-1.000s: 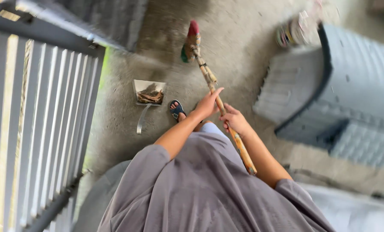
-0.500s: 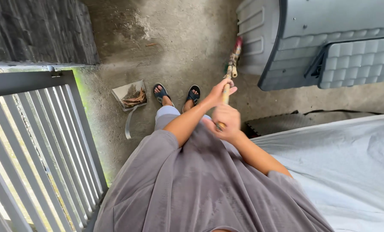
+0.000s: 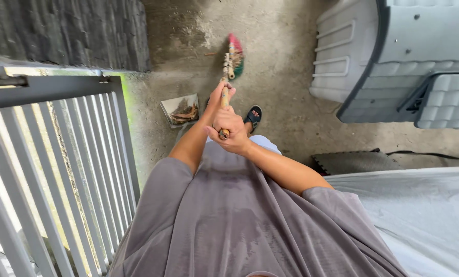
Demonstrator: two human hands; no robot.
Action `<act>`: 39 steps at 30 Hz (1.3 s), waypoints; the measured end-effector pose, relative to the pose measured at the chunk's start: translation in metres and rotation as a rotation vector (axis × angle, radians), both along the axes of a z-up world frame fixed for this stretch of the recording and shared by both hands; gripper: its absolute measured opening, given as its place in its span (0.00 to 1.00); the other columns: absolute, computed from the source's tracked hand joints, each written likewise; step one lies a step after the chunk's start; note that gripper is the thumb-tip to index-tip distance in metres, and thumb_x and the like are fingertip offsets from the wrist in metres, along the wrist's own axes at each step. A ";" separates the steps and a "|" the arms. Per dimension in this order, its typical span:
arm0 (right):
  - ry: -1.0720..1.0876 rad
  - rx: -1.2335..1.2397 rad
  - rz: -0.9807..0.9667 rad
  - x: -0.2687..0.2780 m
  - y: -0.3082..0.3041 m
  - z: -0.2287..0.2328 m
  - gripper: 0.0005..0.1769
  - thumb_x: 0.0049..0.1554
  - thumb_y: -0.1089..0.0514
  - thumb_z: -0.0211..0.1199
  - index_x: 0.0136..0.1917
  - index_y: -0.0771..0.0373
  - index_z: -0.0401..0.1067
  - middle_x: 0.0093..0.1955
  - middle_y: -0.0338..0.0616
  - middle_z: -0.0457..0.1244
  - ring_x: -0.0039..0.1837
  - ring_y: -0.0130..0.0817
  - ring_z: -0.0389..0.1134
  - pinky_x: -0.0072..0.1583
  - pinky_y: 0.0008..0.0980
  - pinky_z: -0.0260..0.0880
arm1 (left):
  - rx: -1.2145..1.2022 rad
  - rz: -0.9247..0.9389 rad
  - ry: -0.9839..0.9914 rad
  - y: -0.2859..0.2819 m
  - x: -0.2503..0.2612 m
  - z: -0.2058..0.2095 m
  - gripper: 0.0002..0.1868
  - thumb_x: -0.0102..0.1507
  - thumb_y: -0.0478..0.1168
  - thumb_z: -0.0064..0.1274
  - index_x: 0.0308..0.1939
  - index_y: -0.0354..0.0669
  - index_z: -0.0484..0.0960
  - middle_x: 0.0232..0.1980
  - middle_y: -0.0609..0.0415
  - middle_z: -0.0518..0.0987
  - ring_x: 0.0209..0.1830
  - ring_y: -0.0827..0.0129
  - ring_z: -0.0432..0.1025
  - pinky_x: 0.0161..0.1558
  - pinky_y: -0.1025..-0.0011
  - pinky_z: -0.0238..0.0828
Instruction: Sweeping dust and debris into a dustpan in a garage or outdoor utility area.
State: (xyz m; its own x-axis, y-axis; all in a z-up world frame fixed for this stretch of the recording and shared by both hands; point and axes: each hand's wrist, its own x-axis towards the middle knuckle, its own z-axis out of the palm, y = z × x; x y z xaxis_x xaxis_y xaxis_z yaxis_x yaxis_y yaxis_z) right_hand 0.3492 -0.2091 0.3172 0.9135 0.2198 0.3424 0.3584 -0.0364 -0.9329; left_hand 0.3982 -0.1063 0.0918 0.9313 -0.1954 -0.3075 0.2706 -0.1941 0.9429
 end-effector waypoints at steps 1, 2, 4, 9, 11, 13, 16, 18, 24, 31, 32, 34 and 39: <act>-0.007 0.002 0.001 0.003 0.001 0.008 0.21 0.54 0.67 0.71 0.31 0.59 0.60 0.30 0.39 0.56 0.37 0.39 0.58 0.50 0.40 0.55 | 0.002 0.001 -0.007 0.004 0.003 0.007 0.14 0.69 0.48 0.57 0.46 0.43 0.73 0.33 0.56 0.72 0.33 0.73 0.64 0.37 0.70 0.67; -0.025 -0.024 0.020 0.005 0.000 0.016 0.20 0.54 0.68 0.70 0.31 0.60 0.60 0.31 0.40 0.55 0.37 0.41 0.57 0.50 0.40 0.55 | 0.035 -0.012 -0.030 0.006 0.005 0.015 0.15 0.68 0.49 0.57 0.46 0.43 0.73 0.33 0.56 0.73 0.33 0.72 0.64 0.36 0.69 0.68; -0.044 -0.049 0.042 0.006 -0.005 0.037 0.19 0.54 0.69 0.69 0.32 0.61 0.60 0.31 0.42 0.55 0.37 0.42 0.56 0.49 0.40 0.55 | 0.069 -0.023 -0.052 0.002 0.006 0.025 0.16 0.68 0.50 0.58 0.45 0.43 0.73 0.32 0.55 0.73 0.32 0.72 0.65 0.36 0.69 0.69; -0.072 -0.169 0.023 0.005 -0.032 0.092 0.21 0.51 0.71 0.66 0.28 0.58 0.57 0.28 0.40 0.54 0.34 0.41 0.57 0.46 0.38 0.57 | -0.006 -0.211 -0.128 -0.049 0.001 0.066 0.16 0.65 0.49 0.62 0.46 0.44 0.74 0.33 0.52 0.79 0.32 0.69 0.75 0.36 0.68 0.72; -0.038 -0.203 -0.024 0.009 -0.031 0.078 0.21 0.52 0.70 0.66 0.28 0.58 0.57 0.29 0.40 0.55 0.34 0.40 0.58 0.47 0.38 0.59 | -0.208 -0.228 0.013 -0.079 -0.006 0.000 0.15 0.66 0.47 0.61 0.47 0.42 0.75 0.36 0.54 0.78 0.35 0.72 0.75 0.37 0.71 0.71; -0.002 -0.233 -0.071 0.011 -0.026 0.056 0.20 0.52 0.69 0.67 0.29 0.59 0.57 0.29 0.40 0.55 0.35 0.40 0.59 0.48 0.37 0.60 | -0.403 -0.241 0.162 -0.093 -0.014 -0.043 0.14 0.67 0.45 0.61 0.48 0.41 0.76 0.39 0.56 0.76 0.38 0.75 0.74 0.37 0.74 0.69; 0.087 -0.271 -0.172 0.021 -0.011 0.018 0.20 0.52 0.68 0.69 0.30 0.61 0.59 0.29 0.42 0.55 0.35 0.40 0.58 0.47 0.36 0.60 | -0.522 -0.248 0.253 -0.077 -0.006 -0.055 0.13 0.68 0.43 0.59 0.49 0.40 0.76 0.41 0.56 0.70 0.39 0.78 0.67 0.36 0.79 0.64; 0.121 -0.200 -0.188 0.029 0.004 0.005 0.19 0.53 0.67 0.69 0.30 0.62 0.60 0.30 0.42 0.56 0.35 0.38 0.58 0.46 0.36 0.59 | -0.544 -0.063 0.473 -0.049 0.011 -0.034 0.12 0.64 0.46 0.56 0.46 0.45 0.75 0.39 0.53 0.74 0.29 0.78 0.61 0.28 0.79 0.61; 0.005 -0.017 -0.006 0.055 0.023 0.027 0.17 0.52 0.71 0.66 0.31 0.62 0.59 0.31 0.41 0.56 0.36 0.38 0.58 0.49 0.40 0.57 | 0.123 -0.081 -0.058 0.043 0.041 -0.026 0.17 0.69 0.51 0.59 0.46 0.42 0.73 0.35 0.52 0.80 0.31 0.65 0.73 0.37 0.67 0.72; -0.081 -0.106 0.066 0.066 -0.048 0.086 0.20 0.48 0.72 0.63 0.28 0.59 0.55 0.28 0.40 0.53 0.34 0.41 0.56 0.47 0.38 0.57 | 0.158 -0.186 -0.161 -0.053 0.066 0.071 0.18 0.67 0.52 0.60 0.46 0.43 0.74 0.32 0.49 0.78 0.29 0.62 0.71 0.33 0.64 0.68; -0.102 -0.159 0.059 0.070 -0.060 0.086 0.19 0.47 0.71 0.64 0.27 0.59 0.56 0.27 0.40 0.53 0.34 0.41 0.56 0.47 0.38 0.58 | 0.068 -0.207 -0.164 -0.073 0.070 0.074 0.17 0.67 0.50 0.60 0.45 0.43 0.74 0.31 0.51 0.76 0.28 0.64 0.70 0.34 0.65 0.69; -0.121 -0.216 0.051 0.080 -0.085 0.078 0.18 0.46 0.71 0.65 0.27 0.59 0.57 0.27 0.40 0.53 0.33 0.42 0.57 0.46 0.38 0.59 | -0.025 -0.230 -0.166 -0.116 0.079 0.071 0.15 0.67 0.48 0.61 0.45 0.43 0.74 0.30 0.53 0.75 0.28 0.65 0.68 0.34 0.67 0.69; -0.126 -0.313 -0.125 0.123 -0.142 0.009 0.14 0.48 0.68 0.67 0.31 0.60 0.62 0.31 0.43 0.58 0.36 0.43 0.60 0.44 0.37 0.61 | -0.595 -0.262 0.158 -0.217 0.103 -0.019 0.10 0.71 0.37 0.54 0.54 0.42 0.71 0.48 0.61 0.71 0.48 0.80 0.69 0.46 0.79 0.64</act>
State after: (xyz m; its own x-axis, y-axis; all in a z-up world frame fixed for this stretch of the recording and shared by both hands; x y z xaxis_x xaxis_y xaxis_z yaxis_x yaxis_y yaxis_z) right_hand 0.4721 -0.3513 0.3264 0.8950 0.2212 0.3873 0.4442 -0.3645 -0.8184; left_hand 0.5008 -0.3235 0.0724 0.7823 -0.5878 -0.2061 0.4289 0.2684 0.8626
